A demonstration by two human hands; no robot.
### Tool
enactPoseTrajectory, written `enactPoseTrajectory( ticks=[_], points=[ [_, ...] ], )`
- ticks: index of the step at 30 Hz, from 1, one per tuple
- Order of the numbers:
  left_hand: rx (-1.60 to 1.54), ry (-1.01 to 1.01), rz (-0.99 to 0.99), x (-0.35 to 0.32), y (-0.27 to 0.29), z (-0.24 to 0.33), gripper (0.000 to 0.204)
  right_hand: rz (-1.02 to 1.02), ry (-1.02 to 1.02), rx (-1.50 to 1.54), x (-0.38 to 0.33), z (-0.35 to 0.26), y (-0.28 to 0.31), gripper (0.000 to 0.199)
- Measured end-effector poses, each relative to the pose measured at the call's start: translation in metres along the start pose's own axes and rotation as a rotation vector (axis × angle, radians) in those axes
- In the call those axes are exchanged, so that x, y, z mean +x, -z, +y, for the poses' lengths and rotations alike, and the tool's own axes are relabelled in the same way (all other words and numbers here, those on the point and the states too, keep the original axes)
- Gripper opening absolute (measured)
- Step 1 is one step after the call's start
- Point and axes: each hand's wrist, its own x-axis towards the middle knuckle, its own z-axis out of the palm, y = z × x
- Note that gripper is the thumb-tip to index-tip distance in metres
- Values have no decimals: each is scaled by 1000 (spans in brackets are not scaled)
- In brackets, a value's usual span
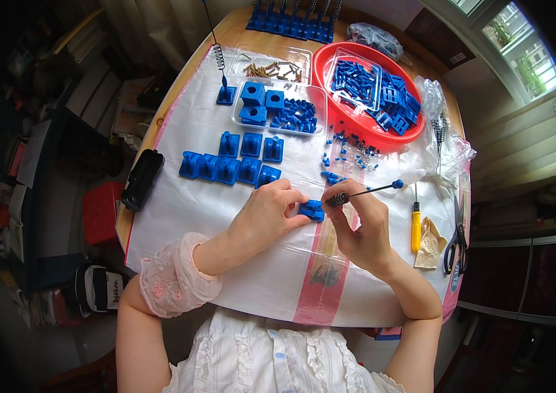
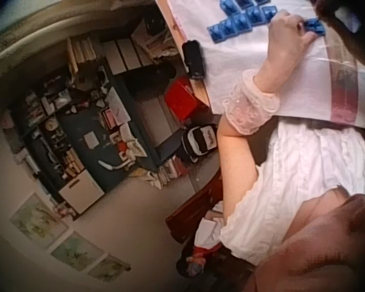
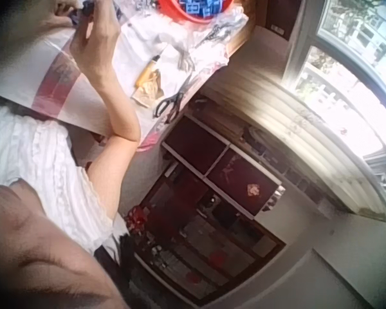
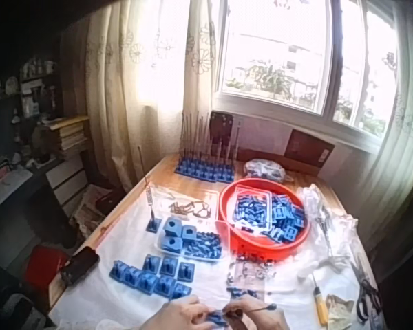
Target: Manually assembling small spring and wire components at a workbench.
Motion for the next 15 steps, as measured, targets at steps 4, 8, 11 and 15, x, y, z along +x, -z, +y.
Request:
enactPoseTrajectory(
  ticks=[4, 8, 11, 15],
  points=[
    [5, -6, -5, 0, 0, -1, 31, 13, 8, -9, 0, 1, -1, 22],
    [1, -12, -4, 0, 0, -1, 30, 30, -3, -25, 0, 0, -1, 21],
    [3, -15, -4, 0, -1, -1, 30, 52, 27, -45, -1, 1, -4, 20],
    [-4, -10, -4, 0, 0, -1, 29, 42, 32, -42, -2, 2, -3, 20]
  ],
)
